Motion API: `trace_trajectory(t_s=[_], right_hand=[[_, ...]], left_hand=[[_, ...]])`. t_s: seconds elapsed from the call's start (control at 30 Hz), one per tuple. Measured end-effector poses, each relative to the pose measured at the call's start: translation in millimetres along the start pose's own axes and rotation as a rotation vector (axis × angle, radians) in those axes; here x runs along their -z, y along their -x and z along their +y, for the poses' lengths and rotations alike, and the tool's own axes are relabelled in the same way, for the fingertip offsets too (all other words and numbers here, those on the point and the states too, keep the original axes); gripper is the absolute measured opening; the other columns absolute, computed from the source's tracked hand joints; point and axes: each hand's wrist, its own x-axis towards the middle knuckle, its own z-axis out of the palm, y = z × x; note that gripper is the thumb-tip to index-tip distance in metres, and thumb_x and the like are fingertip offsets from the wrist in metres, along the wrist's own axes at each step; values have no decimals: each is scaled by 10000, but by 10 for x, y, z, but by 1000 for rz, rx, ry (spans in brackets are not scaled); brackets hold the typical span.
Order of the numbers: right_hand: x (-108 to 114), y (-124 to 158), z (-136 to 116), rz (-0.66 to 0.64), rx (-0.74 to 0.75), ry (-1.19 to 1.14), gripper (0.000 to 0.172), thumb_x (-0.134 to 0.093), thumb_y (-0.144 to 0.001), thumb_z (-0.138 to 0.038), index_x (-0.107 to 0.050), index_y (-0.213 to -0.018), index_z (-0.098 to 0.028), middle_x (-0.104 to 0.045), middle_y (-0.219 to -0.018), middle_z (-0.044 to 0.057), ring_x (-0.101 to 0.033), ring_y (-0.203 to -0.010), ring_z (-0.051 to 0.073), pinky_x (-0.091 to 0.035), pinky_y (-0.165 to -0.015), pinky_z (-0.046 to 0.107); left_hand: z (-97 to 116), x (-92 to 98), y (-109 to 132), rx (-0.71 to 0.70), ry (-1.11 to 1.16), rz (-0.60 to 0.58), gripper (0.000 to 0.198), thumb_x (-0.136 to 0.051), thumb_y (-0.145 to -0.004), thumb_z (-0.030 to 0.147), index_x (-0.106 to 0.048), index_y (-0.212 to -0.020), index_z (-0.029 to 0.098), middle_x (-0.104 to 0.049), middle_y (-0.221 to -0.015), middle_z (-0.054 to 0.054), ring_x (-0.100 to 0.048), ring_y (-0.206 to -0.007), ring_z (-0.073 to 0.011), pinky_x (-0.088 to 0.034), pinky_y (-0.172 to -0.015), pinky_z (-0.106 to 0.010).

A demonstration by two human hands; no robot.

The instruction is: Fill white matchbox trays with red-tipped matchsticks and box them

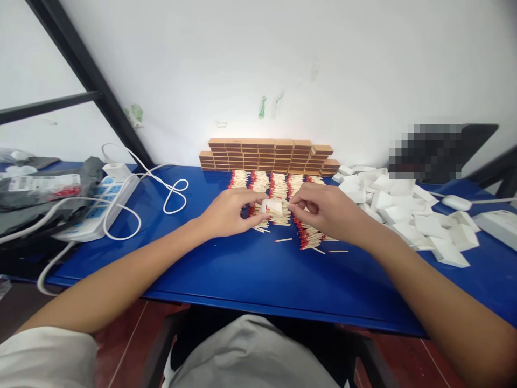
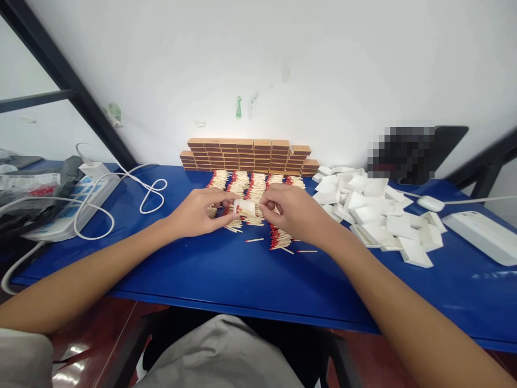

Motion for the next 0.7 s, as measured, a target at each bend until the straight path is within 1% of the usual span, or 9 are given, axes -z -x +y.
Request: trace_trajectory(t_s=[0.17,0.33,0.47,0.7], right_hand=[[3,0,-24,45,7,6,222,-588,-976,-317,-695,-810,-217,-626,-712,37,-544,-653,176,-403,-643,317],[-34,15,8,47,36,20,208,-599,-980,-308,-724,-843,-212,-632,-746,49,-558,-671,181,-404,-622,311],[-48,23,20,40,57,13,192,-611,-974,-298,-723,-849,-207,-629,-747,45,-561,-667,176,-412,-622,307],[-56,30,14,26,47,7,170,-614,-969,-287,-713,-853,-211,-640,-762,48,-572,-680,175,-418,-610,299]], left_hand=[[51,-2,5,-18,15,4,373,-756,-919,382,-734,-1247,205,-803,-995,-63,-758,-881,-205,-581,-829,-326],[38,-13,10,-32,19,19,363,-760,-916,368,-737,-1237,199,-805,-1025,-73,-765,-930,-215,-592,-861,-339],[30,-24,19,-36,22,16,376,-762,-910,376,-735,-1238,195,-804,-1039,-78,-766,-940,-219,-595,-874,-347],[47,-16,11,-32,25,31,368,-757,-911,363,-736,-1239,198,-806,-1035,-75,-767,-939,-218,-597,-880,-349]])
